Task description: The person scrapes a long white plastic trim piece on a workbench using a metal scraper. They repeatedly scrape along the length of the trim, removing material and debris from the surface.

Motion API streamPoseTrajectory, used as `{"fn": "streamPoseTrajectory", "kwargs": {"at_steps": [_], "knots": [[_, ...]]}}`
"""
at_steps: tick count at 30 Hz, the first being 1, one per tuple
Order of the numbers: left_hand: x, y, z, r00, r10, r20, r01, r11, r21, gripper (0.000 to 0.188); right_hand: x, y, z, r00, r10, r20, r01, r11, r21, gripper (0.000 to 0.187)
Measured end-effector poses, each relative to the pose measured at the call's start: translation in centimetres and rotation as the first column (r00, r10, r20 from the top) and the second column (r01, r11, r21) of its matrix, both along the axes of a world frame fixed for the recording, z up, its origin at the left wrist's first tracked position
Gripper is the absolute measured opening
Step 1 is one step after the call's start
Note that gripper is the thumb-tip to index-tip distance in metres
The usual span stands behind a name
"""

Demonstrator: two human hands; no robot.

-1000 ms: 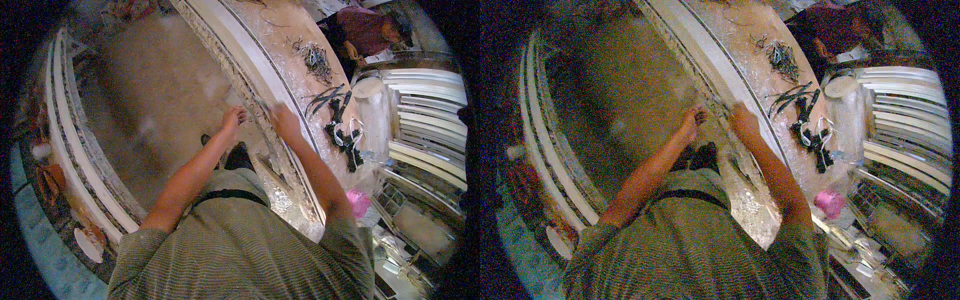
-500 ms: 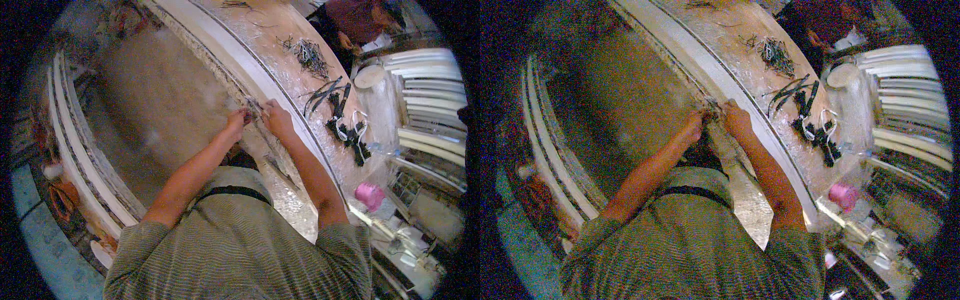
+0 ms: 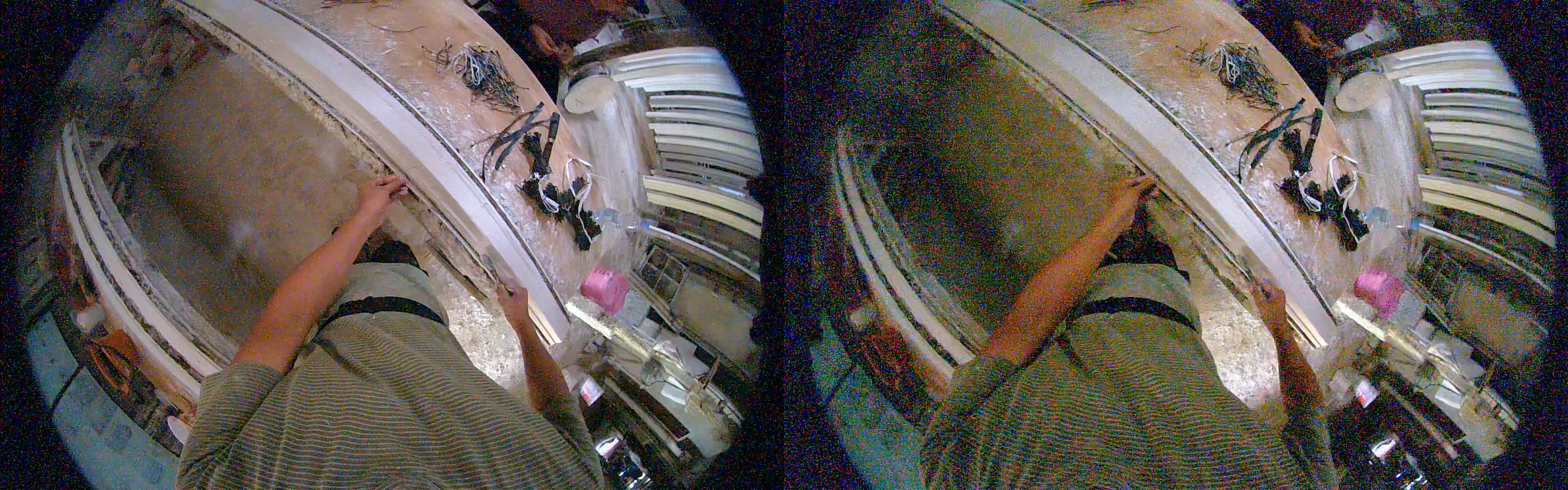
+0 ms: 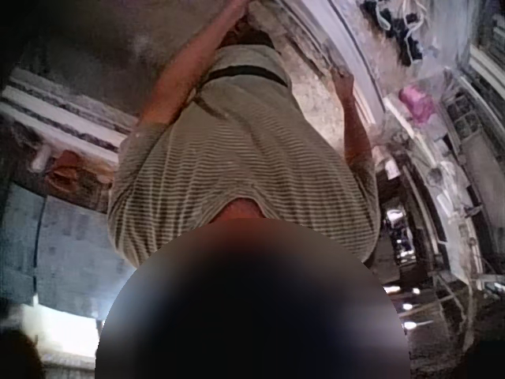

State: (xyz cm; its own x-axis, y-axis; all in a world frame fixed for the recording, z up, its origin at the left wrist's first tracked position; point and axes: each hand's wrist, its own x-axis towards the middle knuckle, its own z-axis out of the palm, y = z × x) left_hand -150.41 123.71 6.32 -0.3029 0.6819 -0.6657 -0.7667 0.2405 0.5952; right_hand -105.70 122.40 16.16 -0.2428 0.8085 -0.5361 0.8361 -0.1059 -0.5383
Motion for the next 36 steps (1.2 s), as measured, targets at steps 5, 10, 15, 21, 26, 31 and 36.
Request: {"fn": "streamPoseTrajectory", "kwargs": {"at_steps": [5, 10, 15, 21, 26, 31, 36], "knots": [[-0.9, -1.3, -0.2, 0.996, -0.085, -0.021, 0.085, 0.996, 0.016, 0.014, -5.1, 2.4, -1.0, 0.995, 0.088, -0.056, -0.088, 0.996, 0.013, 0.032], [-1.6, -2.3, 0.0, 0.997, -0.019, 0.078, 0.02, 1.0, -0.012, 0.012, -17.5, 3.5, -2.0, 0.972, 0.209, -0.109, -0.155, 0.914, 0.376, 0.039], [-2.6, -1.5, -1.9, 0.987, 0.027, 0.156, -0.041, 0.995, 0.09, 0.018, -30.3, 5.7, -1.1, 0.957, 0.206, -0.205, -0.123, 0.926, 0.357, 0.037], [-5.8, 0.1, -2.6, 0.894, 0.269, 0.358, -0.286, 0.958, -0.005, 0.024, -43.6, 8.3, -1.2, 0.949, 0.305, -0.082, -0.236, 0.857, 0.458, 0.027], [-9.3, 1.8, -0.4, 0.913, 0.384, 0.139, -0.395, 0.916, 0.069, 0.022, -46.4, 9.6, 0.6, 0.899, 0.437, 0.018, -0.397, 0.798, 0.454, 0.027], [-14.4, 0.9, 0.1, 0.896, 0.445, -0.005, -0.444, 0.894, 0.056, 0.017, -39.0, 9.9, 4.3, 0.762, 0.596, 0.253, -0.647, 0.707, 0.284, 0.04], [-22.7, -2.3, -3.3, 0.821, 0.562, 0.099, -0.57, 0.802, 0.177, 0.018, -42.2, 11.0, 4.0, 0.69, 0.646, 0.326, -0.722, 0.586, 0.368, 0.036]]}}
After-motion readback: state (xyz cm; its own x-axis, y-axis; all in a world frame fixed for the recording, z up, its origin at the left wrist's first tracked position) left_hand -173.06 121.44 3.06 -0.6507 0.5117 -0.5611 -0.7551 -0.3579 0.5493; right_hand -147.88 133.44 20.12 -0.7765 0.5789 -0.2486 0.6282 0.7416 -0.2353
